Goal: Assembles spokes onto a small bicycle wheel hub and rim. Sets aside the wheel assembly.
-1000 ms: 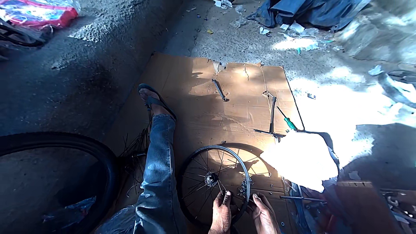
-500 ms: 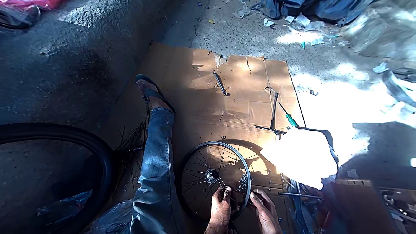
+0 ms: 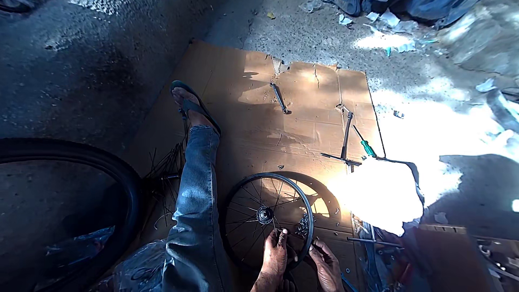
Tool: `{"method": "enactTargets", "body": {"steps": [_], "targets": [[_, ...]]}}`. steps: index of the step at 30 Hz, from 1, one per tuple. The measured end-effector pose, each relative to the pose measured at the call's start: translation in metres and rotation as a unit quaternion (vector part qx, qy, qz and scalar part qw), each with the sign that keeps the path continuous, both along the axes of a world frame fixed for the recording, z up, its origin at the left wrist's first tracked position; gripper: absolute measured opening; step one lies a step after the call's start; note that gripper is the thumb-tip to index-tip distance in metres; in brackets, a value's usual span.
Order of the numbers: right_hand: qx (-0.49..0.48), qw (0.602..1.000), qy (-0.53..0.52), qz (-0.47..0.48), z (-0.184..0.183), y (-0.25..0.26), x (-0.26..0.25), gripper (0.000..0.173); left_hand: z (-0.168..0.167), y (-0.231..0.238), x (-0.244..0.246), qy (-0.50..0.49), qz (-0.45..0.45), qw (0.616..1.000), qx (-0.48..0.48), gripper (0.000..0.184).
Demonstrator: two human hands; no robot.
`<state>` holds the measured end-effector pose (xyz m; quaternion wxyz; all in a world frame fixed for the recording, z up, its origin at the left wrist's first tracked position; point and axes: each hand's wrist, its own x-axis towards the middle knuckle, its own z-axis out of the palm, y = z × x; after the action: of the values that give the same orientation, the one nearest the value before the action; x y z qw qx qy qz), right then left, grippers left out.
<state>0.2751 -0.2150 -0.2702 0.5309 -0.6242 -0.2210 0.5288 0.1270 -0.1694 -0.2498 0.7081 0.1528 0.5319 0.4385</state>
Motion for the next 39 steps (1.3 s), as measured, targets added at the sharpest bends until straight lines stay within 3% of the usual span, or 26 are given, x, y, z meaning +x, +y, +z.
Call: {"method": "enactTargets", "body": {"steps": [6, 10, 13, 20, 39], "targets": [[0.033, 0.994, -0.098, 0.044, -0.002, 0.001, -0.001, 0.014, -0.001, 0.001, 0.000, -0.003, -0.006, 1.000, -0.003, 0.025], [0.075, 0.954, -0.261, 0.125, -0.011, 0.007, 0.017, 0.016, 0.000, 0.000, 0.000, -0.002, -0.006, 1.000, 0.000, 0.025], [0.079, 0.937, -0.302, 0.155, -0.006, 0.011, 0.022, 0.018, 0.000, 0.000, 0.000, -0.001, -0.005, 1.000, 0.002, 0.025], [0.111, 0.921, -0.331, 0.174, -0.007, 0.004, 0.022, 0.015, 0.000, 0.000, -0.001, 0.008, -0.007, 1.000, -0.003, 0.025], [0.107, 0.942, -0.284, 0.143, -0.006, 0.010, 0.023, 0.013, 0.000, -0.001, -0.002, -0.005, -0.013, 1.000, 0.003, 0.026]]}}
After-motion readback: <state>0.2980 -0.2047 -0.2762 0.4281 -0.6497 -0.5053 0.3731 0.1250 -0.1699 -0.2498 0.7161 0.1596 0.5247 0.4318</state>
